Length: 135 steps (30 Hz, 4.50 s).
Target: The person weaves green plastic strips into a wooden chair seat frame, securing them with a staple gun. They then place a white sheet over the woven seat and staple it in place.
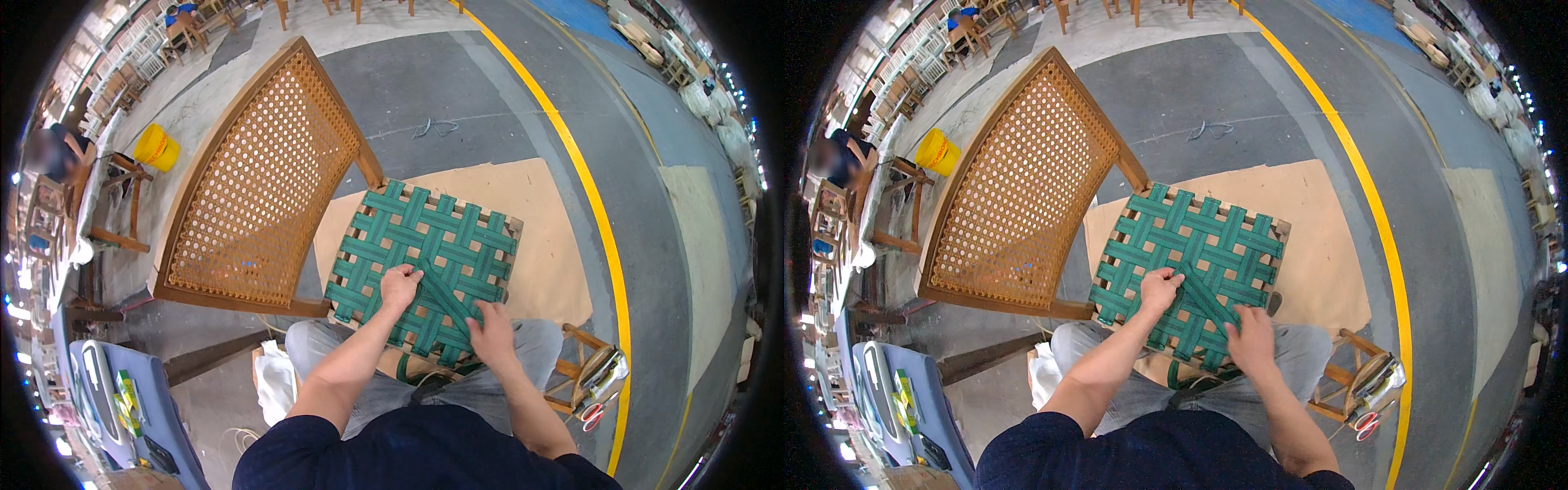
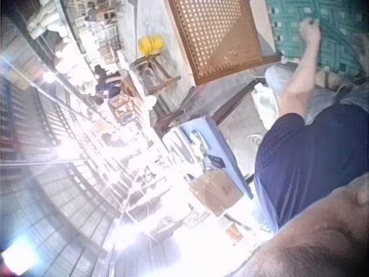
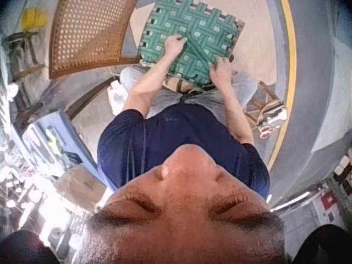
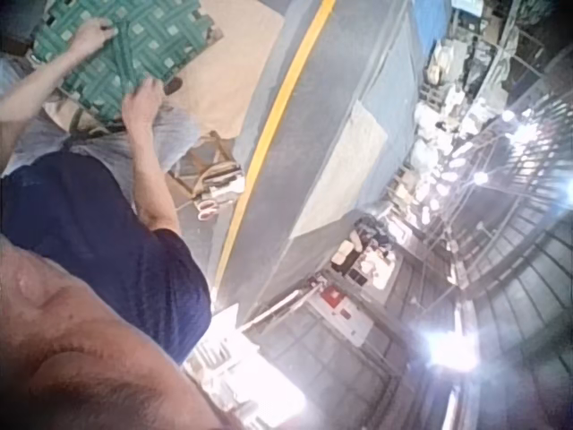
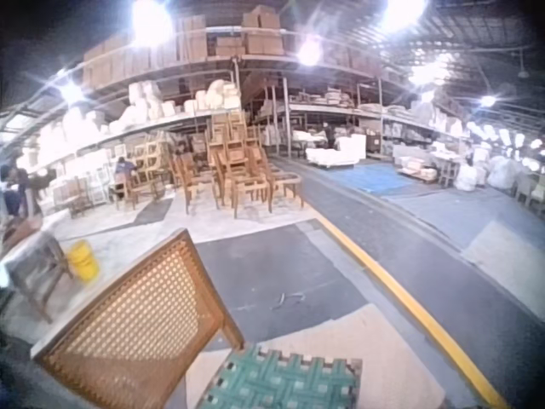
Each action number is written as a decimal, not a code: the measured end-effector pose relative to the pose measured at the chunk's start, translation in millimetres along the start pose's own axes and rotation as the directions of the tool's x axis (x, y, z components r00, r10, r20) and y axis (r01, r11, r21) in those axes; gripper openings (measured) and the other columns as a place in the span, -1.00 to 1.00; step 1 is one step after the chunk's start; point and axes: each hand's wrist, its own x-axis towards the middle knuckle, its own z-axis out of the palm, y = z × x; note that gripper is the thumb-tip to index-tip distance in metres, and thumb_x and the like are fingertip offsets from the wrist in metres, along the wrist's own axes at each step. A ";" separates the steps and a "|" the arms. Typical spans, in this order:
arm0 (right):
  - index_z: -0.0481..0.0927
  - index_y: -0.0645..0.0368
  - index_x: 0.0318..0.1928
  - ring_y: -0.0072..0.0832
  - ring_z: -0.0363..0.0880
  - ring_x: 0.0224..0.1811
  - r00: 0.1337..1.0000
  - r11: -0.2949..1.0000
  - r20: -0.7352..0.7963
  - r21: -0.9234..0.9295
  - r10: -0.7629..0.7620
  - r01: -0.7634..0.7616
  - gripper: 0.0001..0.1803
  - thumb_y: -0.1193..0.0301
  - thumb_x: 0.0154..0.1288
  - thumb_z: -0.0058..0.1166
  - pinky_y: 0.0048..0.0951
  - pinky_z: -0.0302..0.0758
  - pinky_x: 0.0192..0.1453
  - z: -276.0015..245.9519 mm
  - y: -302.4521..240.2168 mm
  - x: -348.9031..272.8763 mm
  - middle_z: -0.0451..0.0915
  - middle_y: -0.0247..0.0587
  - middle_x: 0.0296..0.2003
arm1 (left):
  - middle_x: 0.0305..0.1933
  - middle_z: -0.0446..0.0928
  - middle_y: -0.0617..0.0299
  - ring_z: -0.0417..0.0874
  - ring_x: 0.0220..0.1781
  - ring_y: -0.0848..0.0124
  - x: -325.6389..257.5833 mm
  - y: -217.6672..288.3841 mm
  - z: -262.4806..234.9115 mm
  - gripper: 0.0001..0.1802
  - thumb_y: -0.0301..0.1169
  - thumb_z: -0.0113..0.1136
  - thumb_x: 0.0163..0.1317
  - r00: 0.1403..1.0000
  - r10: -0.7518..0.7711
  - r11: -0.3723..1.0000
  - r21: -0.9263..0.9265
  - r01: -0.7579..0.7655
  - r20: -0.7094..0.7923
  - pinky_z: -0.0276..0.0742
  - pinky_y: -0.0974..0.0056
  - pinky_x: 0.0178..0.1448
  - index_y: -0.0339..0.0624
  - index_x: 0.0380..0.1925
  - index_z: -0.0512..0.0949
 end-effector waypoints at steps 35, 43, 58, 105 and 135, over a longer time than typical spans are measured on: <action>0.50 0.16 0.17 -0.43 0.62 -0.36 0.528 -0.293 0.784 0.615 0.327 -0.732 -0.43 -0.01 0.43 0.23 -0.33 0.58 -0.20 99.3 -57.6 66.8 0.59 -0.32 -0.37 | -0.54 0.69 0.04 0.77 -0.42 0.19 64.0 45.4 -14.5 -0.62 -0.25 0.09 0.34 0.969 0.102 0.881 0.432 -0.193 0.225 0.68 0.12 -0.30 -0.33 -0.46 0.70; 0.64 0.23 0.15 -0.49 0.70 -0.44 0.646 0.776 0.761 0.445 -0.064 -0.447 -0.58 0.29 0.37 0.28 -0.36 0.62 -0.26 -3.1 1.2 -6.9 0.73 -0.18 -0.37 | -0.64 0.52 0.28 0.52 -0.68 0.42 62.8 129.5 -121.2 -0.74 -0.29 0.02 0.48 0.973 0.203 0.904 -0.402 -0.145 0.106 0.44 0.28 -0.54 -0.21 -0.32 0.57; 0.65 0.28 -0.06 -0.69 0.51 -0.31 1.000 0.702 0.019 0.712 -0.018 0.000 -0.88 0.53 0.45 0.16 -0.56 0.47 -0.21 -3.5 -46.0 87.3 0.62 -0.38 -0.34 | -0.42 0.68 0.16 0.72 -0.39 0.40 -189.1 181.8 -196.8 -0.87 -0.51 0.15 0.45 0.609 0.717 0.609 -0.121 -0.784 -0.339 0.61 0.32 -0.29 -0.32 -0.19 0.66; 0.63 0.23 -0.02 -0.67 0.42 -0.36 0.969 0.719 -0.184 0.650 -0.167 0.248 -0.85 0.53 0.52 0.04 -0.59 0.38 -0.26 -64.3 -116.9 110.2 0.57 -0.40 -0.40 | -0.43 0.57 0.20 0.59 -0.57 0.40 -125.1 5.9 40.9 -0.73 -0.29 0.28 0.42 0.864 -0.029 0.741 -0.570 0.356 0.502 0.52 0.29 -0.49 -0.28 -0.34 0.54; 0.68 0.21 -0.13 -0.16 0.67 -0.23 0.868 0.789 -0.121 0.370 -0.482 0.490 -0.83 0.56 0.26 0.28 -0.24 0.58 -0.17 -38.7 -130.4 86.0 0.68 -0.11 -0.28 | -0.28 0.50 0.50 0.41 -0.20 0.68 -133.7 76.2 -95.8 -0.97 -0.50 0.26 0.41 0.979 0.199 0.588 -0.792 -0.161 -0.052 0.35 0.48 -0.07 -0.21 -0.20 0.64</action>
